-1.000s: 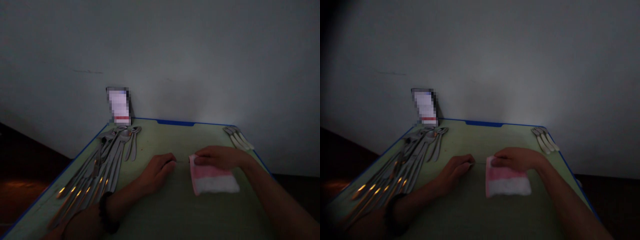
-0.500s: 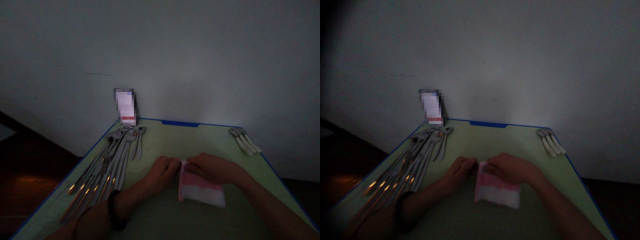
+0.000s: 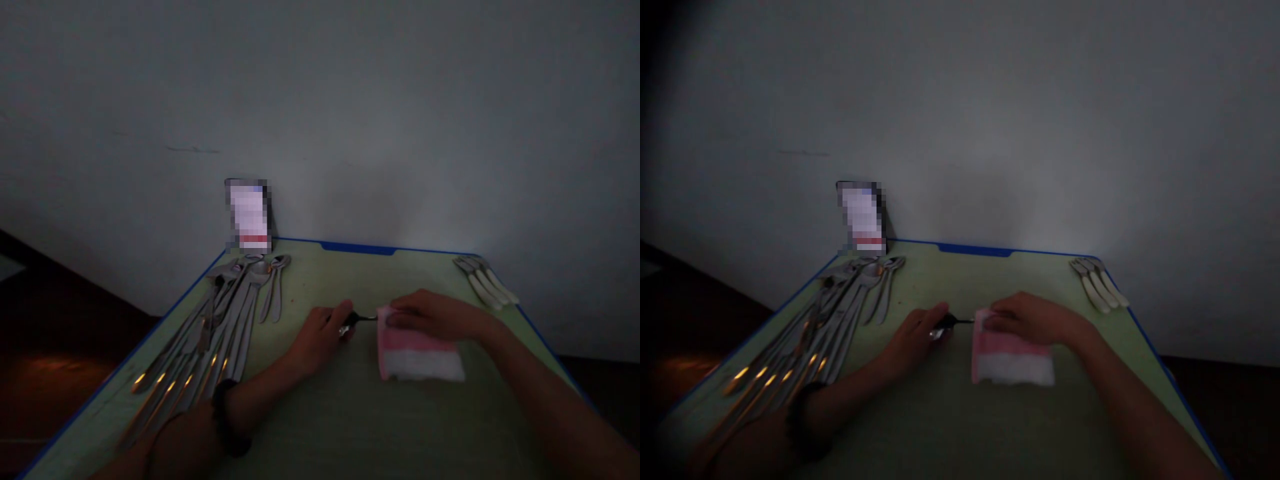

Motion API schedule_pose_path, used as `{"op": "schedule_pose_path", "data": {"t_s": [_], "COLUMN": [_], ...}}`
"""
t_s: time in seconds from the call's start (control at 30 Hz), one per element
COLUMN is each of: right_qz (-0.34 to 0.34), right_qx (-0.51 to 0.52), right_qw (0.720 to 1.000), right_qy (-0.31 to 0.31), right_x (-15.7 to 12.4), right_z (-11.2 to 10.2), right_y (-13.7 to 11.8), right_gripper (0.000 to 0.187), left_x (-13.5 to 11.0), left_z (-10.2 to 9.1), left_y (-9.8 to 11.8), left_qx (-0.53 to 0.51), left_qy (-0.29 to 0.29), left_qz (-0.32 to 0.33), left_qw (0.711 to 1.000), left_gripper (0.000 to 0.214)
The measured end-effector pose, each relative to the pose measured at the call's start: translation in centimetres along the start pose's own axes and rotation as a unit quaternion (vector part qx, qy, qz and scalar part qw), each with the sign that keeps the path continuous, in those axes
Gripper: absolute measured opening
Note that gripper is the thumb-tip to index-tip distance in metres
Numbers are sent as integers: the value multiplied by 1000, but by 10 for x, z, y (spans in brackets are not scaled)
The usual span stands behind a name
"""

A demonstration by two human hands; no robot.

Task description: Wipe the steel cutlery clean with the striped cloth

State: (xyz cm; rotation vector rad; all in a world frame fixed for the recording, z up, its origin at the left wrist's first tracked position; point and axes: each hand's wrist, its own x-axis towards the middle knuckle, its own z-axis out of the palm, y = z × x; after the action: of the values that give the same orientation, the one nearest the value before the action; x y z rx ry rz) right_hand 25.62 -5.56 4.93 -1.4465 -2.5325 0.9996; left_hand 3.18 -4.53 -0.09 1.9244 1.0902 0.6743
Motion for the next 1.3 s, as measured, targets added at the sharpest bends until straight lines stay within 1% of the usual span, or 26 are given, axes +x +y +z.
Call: {"op": "schedule_pose_path", "data": {"t_s": [0.03,0.13,0.2,0.23,0.3,0.37,0.43,0.53,0.57,0.6,0.77,0.9,0.97,1.0,1.07,1.13,1.2,1.23,1.3], "right_qz": [26,101,121,117,79,18,-34,-81,-87,-91,-86,-45,-9,21,85,114,97,84,52], "right_qx": [25,95,94,79,38,15,9,18,22,27,44,43,68,81,101,101,69,42,-21], "right_qw": [999,990,988,990,996,999,997,994,994,993,993,996,996,995,991,988,993,996,998], "right_qy": [-5,6,11,10,-6,-36,-62,-69,-69,-68,-65,-61,-55,-51,-38,-25,-18,-12,5], "right_x": [-5,-20,-24,-24,-20,-14,-8,-1,0,1,4,-3,-11,-15,-22,-27,-27,-25,-19], "right_z": [-6,-20,-23,-23,-20,-12,-4,7,10,11,9,-2,-11,-15,-24,-30,-32,-30,-22], "right_y": [6,21,23,22,14,2,-12,-29,-33,-34,-29,-15,-7,-3,5,9,8,5,-4], "right_gripper": [41,46,46,45,43,41,38,36,37,37,32,33,36,38,42,45,47,47,47], "left_x": [0,1,1,0,-1,-4,-8,-14,-15,-16,-14,-10,-8,-7,-4,-2,-1,-1,-2], "left_z": [-1,-3,-4,-4,-3,-1,-1,-1,-2,-2,-4,-5,-5,-5,-5,-4,-4,-4,-3], "left_y": [0,-2,-4,-5,-6,-4,0,8,10,11,9,5,3,1,-1,-4,-5,-5,-4], "left_qx": [-5,-16,-20,-22,-22,-20,6,77,94,104,134,131,103,81,33,-10,-31,-31,-8], "left_qy": [8,27,30,27,15,-6,-39,-85,-92,-93,-86,-78,-71,-66,-52,-37,-30,-30,-41], "left_qz": [-2,-4,-1,1,7,19,65,174,195,203,180,149,129,111,63,14,-9,-8,18], "left_qw": [1000,1000,999,999,1000,1000,997,978,972,969,971,977,984,988,996,999,999,999,999], "left_gripper": [45,41,41,42,46,48,44,29,26,23,22,26,33,37,43,45,46,46,45]}}
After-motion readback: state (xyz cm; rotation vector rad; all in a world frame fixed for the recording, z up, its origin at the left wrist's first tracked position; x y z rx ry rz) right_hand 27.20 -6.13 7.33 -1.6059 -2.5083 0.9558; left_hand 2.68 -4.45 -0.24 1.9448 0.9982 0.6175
